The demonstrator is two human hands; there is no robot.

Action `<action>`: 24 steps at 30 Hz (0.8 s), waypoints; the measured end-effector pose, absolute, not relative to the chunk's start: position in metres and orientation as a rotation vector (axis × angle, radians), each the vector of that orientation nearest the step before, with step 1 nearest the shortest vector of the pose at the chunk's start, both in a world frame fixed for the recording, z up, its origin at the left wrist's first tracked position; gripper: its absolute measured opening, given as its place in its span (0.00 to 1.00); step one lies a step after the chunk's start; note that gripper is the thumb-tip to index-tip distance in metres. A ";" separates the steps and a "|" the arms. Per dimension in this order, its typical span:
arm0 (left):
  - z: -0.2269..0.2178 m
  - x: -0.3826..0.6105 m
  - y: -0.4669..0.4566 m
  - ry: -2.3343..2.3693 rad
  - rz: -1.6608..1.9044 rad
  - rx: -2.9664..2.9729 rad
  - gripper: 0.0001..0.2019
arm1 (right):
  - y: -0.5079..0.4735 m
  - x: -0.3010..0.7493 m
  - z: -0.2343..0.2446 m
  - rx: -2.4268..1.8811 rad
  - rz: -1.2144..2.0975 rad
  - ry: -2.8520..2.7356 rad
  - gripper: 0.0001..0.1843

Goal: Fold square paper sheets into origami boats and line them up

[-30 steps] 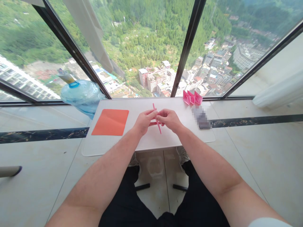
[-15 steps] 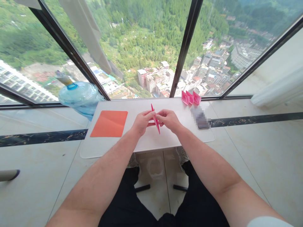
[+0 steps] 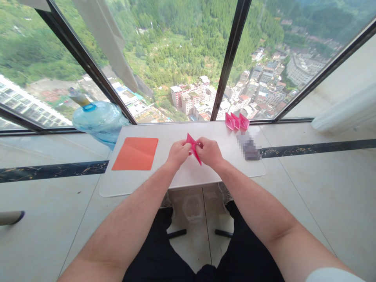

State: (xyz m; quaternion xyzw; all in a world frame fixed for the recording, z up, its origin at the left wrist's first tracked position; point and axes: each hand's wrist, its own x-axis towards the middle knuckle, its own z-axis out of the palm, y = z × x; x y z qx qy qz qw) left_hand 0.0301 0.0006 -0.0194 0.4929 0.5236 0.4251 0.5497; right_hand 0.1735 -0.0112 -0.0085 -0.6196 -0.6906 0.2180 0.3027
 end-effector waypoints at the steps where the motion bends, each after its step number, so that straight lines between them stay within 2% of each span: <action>1: -0.021 0.030 0.001 1.265 0.993 1.161 0.08 | -0.011 0.173 -0.009 -1.634 0.546 -1.844 0.10; 7: -0.027 0.032 0.000 1.329 0.929 1.226 0.12 | -0.012 0.171 -0.013 -1.647 0.433 -1.949 0.11; 12: -0.024 0.031 -0.002 1.573 0.875 1.569 0.08 | -0.013 0.170 -0.010 -1.760 0.433 -2.044 0.11; 19: -0.012 0.031 -0.005 1.662 0.722 1.496 0.07 | -0.012 0.170 -0.010 -1.766 0.416 -2.023 0.13; 24: -0.004 0.027 -0.004 1.765 0.769 1.590 0.07 | -0.011 0.171 -0.014 -1.758 0.384 -2.014 0.13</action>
